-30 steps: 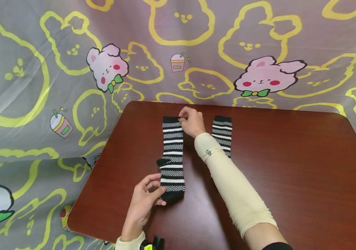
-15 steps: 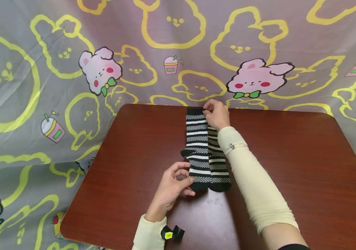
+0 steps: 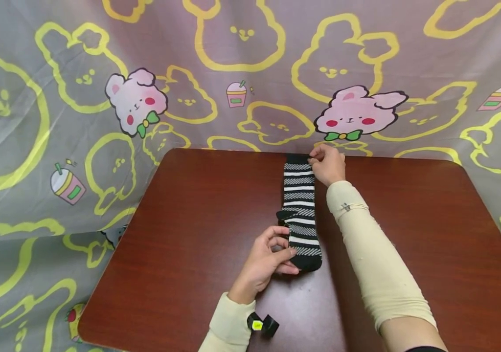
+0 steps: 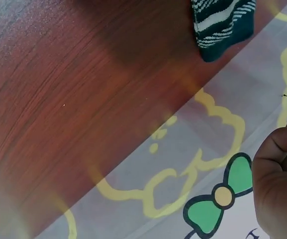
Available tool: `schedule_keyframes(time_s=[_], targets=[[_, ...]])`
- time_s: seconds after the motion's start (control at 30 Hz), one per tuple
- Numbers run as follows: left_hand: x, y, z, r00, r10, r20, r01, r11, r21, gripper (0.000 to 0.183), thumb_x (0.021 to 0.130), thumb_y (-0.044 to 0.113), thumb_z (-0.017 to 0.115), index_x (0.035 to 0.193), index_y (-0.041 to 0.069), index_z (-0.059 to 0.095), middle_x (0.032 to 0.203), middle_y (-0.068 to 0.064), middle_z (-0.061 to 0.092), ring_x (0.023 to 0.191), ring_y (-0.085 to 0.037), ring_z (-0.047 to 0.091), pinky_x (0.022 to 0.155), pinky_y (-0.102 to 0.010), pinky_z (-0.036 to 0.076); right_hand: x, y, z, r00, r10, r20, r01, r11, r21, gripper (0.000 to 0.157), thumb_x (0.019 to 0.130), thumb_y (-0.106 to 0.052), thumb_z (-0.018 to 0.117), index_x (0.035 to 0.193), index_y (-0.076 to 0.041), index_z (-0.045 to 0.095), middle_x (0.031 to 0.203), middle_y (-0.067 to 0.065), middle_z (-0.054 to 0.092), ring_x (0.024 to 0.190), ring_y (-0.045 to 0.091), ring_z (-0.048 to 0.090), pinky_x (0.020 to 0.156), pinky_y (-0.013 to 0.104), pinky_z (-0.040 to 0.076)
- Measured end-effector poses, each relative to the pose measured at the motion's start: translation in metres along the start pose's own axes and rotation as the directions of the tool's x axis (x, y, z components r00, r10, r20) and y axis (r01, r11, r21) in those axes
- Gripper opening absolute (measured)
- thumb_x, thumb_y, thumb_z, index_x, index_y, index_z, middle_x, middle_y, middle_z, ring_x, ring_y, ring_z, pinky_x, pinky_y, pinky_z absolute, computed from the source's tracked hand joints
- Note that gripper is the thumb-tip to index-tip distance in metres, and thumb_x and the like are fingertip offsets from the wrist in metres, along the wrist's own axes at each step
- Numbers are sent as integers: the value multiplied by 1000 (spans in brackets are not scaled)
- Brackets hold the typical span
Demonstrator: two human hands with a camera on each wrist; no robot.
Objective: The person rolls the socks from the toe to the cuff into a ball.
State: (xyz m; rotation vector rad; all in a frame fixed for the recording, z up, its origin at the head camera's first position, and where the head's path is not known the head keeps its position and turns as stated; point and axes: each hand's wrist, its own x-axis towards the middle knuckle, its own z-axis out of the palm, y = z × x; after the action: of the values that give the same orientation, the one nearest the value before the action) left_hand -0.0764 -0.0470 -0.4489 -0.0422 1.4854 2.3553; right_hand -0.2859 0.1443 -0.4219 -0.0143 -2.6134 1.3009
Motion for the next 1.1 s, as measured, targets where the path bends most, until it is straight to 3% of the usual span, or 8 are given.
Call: schedule_keyframes(time_s=[0.27, 0.43, 0.73, 1.1], targets=[[8, -6, 1, 1000, -12, -3, 12, 1000, -21, 43, 84, -20, 61, 124, -6, 49, 85, -8, 52, 48, -20, 62, 50, -35, 58, 7, 15, 8, 999, 24, 31, -24, 1000, 5, 4, 92, -8, 70, 92, -5, 67, 84, 13, 66, 106, 37, 47, 98, 52, 36], [14, -13, 3, 1000, -24, -18, 24, 999, -23, 43, 84, -20, 61, 123, -6, 50, 85, -8, 52, 48, -20, 62, 49, -34, 57, 10, 28, 17, 996, 76, 43, -76, 997, -8, 5, 91, -9, 71, 93, -5, 69, 85, 12, 66, 99, 36, 54, 90, 51, 44], [21, -24, 0, 997, -64, -53, 63, 998, -5, 43, 83, -22, 61, 122, -6, 51, 85, -8, 51, 49, -20, 61, 50, -34, 57, 6, 42, 30, 977, 210, 39, -209, 978, -27, 9, 93, -13, 69, 98, -5, 68, 91, 12, 66, 99, 34, 55, 90, 50, 45], [27, -33, -5, 992, -70, -103, 72, 997, 17, 45, 81, -23, 62, 120, -3, 52, 85, -8, 49, 48, -22, 61, 49, -34, 57, 9, 44, 34, 953, 293, 79, -283, 952, -120, 14, 95, -18, 65, 102, -6, 67, 106, 17, 65, 115, 46, 53, 100, 56, 42]])
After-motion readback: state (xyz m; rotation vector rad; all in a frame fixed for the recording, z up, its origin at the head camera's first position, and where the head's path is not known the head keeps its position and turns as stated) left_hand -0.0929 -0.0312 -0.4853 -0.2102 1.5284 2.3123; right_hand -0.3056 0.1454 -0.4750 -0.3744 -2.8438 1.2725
